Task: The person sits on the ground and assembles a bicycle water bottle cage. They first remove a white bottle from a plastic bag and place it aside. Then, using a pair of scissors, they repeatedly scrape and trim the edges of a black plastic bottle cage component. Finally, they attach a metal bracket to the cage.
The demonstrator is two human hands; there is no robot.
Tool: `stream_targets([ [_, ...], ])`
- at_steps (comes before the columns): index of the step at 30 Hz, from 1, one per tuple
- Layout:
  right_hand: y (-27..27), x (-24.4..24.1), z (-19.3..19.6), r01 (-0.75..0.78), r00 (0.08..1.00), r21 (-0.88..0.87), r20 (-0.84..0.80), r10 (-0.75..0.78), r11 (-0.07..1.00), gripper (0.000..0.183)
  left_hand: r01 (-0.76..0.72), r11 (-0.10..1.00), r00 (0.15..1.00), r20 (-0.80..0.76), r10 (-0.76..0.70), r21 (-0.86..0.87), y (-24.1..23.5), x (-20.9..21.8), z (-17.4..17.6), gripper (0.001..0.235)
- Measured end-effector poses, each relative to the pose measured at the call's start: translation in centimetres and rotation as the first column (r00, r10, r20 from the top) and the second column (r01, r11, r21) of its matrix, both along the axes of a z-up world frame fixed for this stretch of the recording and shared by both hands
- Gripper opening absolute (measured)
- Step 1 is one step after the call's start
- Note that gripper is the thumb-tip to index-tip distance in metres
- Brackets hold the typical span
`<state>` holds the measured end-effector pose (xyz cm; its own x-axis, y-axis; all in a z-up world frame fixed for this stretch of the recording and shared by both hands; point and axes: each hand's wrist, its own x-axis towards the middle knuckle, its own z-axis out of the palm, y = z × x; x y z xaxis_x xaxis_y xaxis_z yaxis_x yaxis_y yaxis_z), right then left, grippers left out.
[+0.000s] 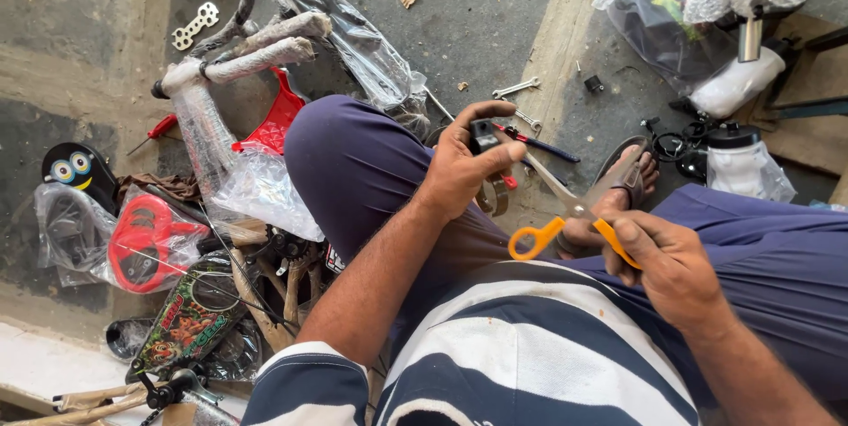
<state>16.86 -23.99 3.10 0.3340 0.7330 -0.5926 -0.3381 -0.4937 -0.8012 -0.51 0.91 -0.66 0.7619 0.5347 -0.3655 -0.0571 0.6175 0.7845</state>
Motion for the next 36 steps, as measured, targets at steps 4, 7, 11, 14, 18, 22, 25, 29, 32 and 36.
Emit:
stream_targets([
  [4, -1.1, 1.2, 0.1, 0.022, 0.999, 0.015, 0.028, -0.023, 1.000, 0.041, -0.066, 0.998, 0.996, -0.054, 0.066, 0.008, -0.1, 0.1, -1.0, 0.060],
  [7, -1.6, 1.7, -0.3, 0.165, 0.986, 0.053, 0.002, -0.166, 0.985, 0.038, 0.011, 0.990, 0.974, -0.227, 0.022, 0.143, 0.0, 0.5, -1.5, 0.070],
  [11, -1.4, 2.1, -0.1, 0.187, 0.982, 0.077, 0.002, -0.188, 0.979, 0.038, 0.008, 0.999, 1.000, 0.018, -0.008, -0.032, 0.3, 0.3, -2.2, 0.081],
  [14, -1.1, 2.1, 0.0, 0.184, 0.983, 0.084, -0.009, -0.184, 0.979, 0.038, 0.073, 0.995, 0.997, 0.003, -0.073, 0.063, -0.1, 0.3, -2.3, 0.068],
  [18, -0.8, 2.2, 0.0, 0.173, 0.985, 0.068, -0.008, -0.173, 0.983, 0.038, 0.157, 0.969, 0.986, -0.083, -0.143, 0.191, -0.5, 0.0, -2.5, 0.048],
  [22, -0.7, 2.4, -0.1, 0.173, 0.985, 0.048, -0.010, -0.173, 0.984, 0.038, 0.192, 0.946, 0.967, -0.215, -0.137, 0.260, -0.4, 0.1, -2.3, 0.043],
  [25, -0.7, 2.4, -0.3, 0.163, 0.987, 0.028, 0.003, -0.163, 0.986, 0.038, 0.251, 0.968, 0.952, -0.186, -0.245, 0.013, 0.0, 0.2, -2.2, 0.057],
  [29, -0.8, 2.3, -0.2, 0.111, 0.993, 0.030, 0.040, -0.112, 0.993, 0.039, 0.252, 0.899, 0.952, -0.258, -0.164, 0.358, -0.7, 0.6, -2.2, 0.063],
  [32, -0.6, 2.3, 0.0, 0.077, 0.994, 0.030, 0.072, -0.079, 0.997, 0.038, 0.269, 0.859, 0.928, -0.356, -0.110, 0.435, -0.7, 0.7, -2.0, 0.067],
  [36, 0.1, 2.4, 0.5, 0.047, 0.993, -0.004, 0.108, -0.046, 0.999, 0.038, 0.268, 0.818, 0.934, -0.344, -0.092, 0.509, -0.8, 0.7, -2.2, 0.069],
])
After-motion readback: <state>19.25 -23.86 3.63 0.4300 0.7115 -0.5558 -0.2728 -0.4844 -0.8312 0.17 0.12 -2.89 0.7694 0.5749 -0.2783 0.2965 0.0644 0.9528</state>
